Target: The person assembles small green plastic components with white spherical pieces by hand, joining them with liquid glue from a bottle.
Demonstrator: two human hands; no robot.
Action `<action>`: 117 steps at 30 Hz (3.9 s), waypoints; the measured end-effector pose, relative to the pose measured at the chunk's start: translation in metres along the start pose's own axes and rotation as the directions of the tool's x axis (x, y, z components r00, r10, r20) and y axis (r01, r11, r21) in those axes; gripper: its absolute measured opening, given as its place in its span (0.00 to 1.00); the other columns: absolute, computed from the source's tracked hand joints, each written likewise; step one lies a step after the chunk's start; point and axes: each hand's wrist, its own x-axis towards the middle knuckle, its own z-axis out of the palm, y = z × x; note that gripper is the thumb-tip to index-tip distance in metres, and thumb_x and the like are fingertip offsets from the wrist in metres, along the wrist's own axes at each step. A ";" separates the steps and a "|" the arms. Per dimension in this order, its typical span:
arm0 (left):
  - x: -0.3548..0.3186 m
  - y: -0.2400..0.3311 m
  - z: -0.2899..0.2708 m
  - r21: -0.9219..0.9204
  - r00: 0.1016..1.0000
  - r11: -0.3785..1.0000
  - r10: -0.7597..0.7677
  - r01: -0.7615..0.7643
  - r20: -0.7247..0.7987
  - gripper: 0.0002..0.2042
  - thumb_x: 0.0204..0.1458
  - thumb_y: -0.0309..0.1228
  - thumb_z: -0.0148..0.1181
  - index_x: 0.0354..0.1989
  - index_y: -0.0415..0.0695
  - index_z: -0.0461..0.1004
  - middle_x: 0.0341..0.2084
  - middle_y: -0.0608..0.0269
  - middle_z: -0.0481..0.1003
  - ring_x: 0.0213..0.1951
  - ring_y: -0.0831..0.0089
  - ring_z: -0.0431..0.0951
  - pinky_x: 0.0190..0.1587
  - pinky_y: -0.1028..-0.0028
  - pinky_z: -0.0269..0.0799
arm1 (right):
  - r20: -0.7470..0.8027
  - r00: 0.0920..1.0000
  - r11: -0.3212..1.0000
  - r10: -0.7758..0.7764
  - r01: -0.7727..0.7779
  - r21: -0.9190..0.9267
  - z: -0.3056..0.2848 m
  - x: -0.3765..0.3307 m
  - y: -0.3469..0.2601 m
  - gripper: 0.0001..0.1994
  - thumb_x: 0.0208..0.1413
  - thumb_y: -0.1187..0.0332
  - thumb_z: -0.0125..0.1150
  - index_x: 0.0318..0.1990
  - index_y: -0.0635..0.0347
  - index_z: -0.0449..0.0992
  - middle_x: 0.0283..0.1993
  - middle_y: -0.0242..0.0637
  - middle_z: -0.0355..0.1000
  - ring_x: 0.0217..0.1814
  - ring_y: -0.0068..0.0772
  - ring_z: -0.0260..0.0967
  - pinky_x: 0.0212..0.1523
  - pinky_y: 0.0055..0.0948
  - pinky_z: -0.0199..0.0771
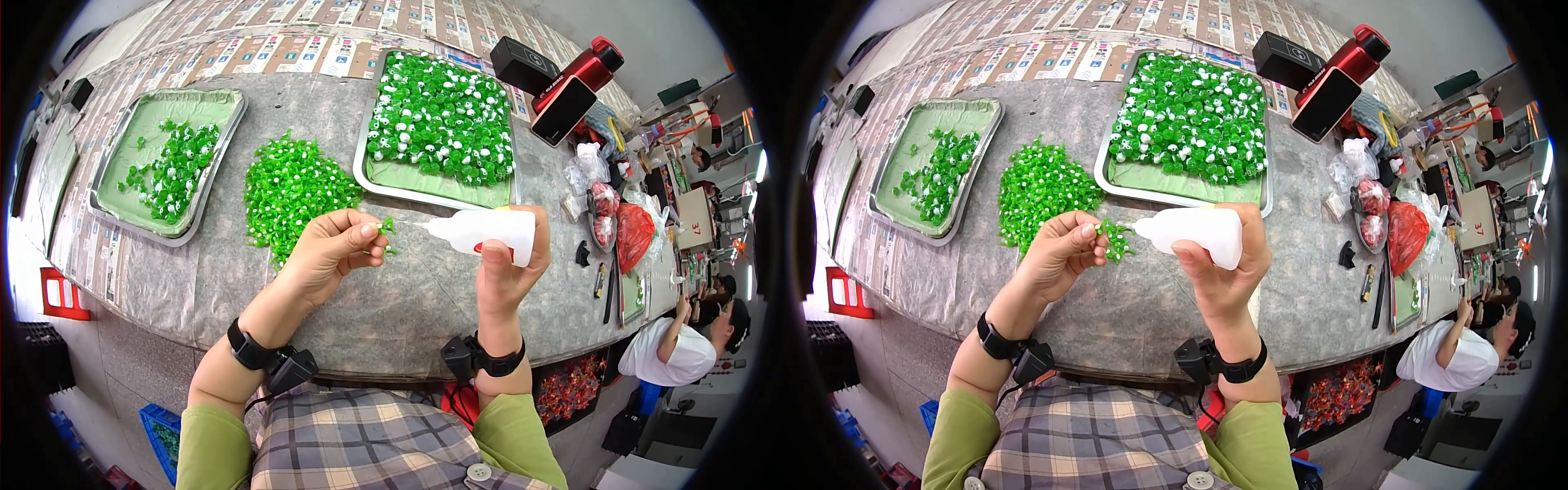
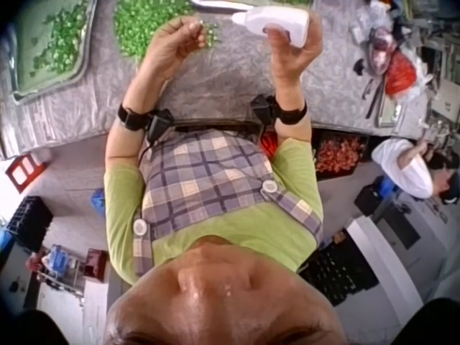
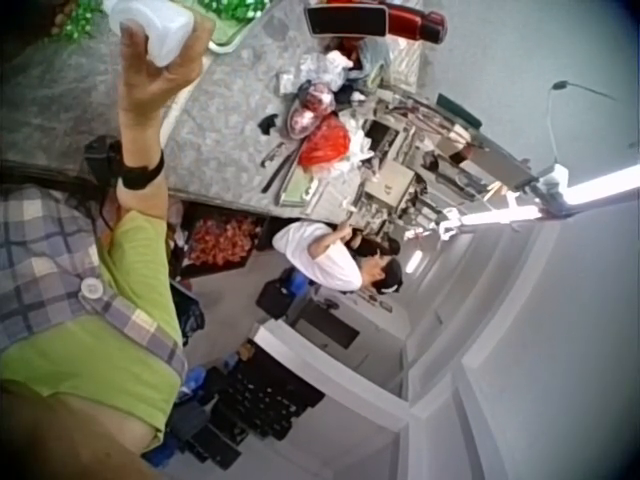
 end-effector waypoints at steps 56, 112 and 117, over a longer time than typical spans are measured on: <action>0.001 0.000 0.003 0.166 0.959 0.952 0.273 -0.258 -0.075 0.06 0.44 0.24 0.55 0.31 0.40 0.68 0.24 0.66 0.70 0.27 0.80 0.71 0.32 0.78 0.71 | -0.332 0.898 0.327 -0.288 -0.233 -0.916 -0.124 0.029 0.074 0.18 0.39 0.69 0.59 0.39 0.64 0.64 0.37 0.43 0.65 0.41 0.42 0.60 0.42 0.35 0.58; 0.002 0.000 -0.002 -0.049 0.997 0.997 0.056 -0.053 0.062 0.05 0.46 0.26 0.53 0.31 0.41 0.66 0.23 0.64 0.71 0.25 0.80 0.71 0.26 0.83 0.70 | 0.656 0.494 0.401 0.571 -0.865 0.303 0.023 -0.012 0.018 0.07 0.49 0.72 0.52 0.35 0.62 0.65 0.30 0.33 0.68 0.28 0.22 0.68 0.30 0.19 0.69; 0.003 0.000 -0.002 -0.071 0.999 0.997 0.041 -0.039 0.035 0.05 0.47 0.26 0.52 0.32 0.42 0.66 0.22 0.64 0.71 0.25 0.80 0.71 0.27 0.83 0.70 | 0.617 0.555 0.474 0.558 -0.823 0.313 0.025 -0.016 0.023 0.06 0.49 0.73 0.52 0.35 0.63 0.66 0.31 0.34 0.69 0.30 0.23 0.68 0.32 0.22 0.70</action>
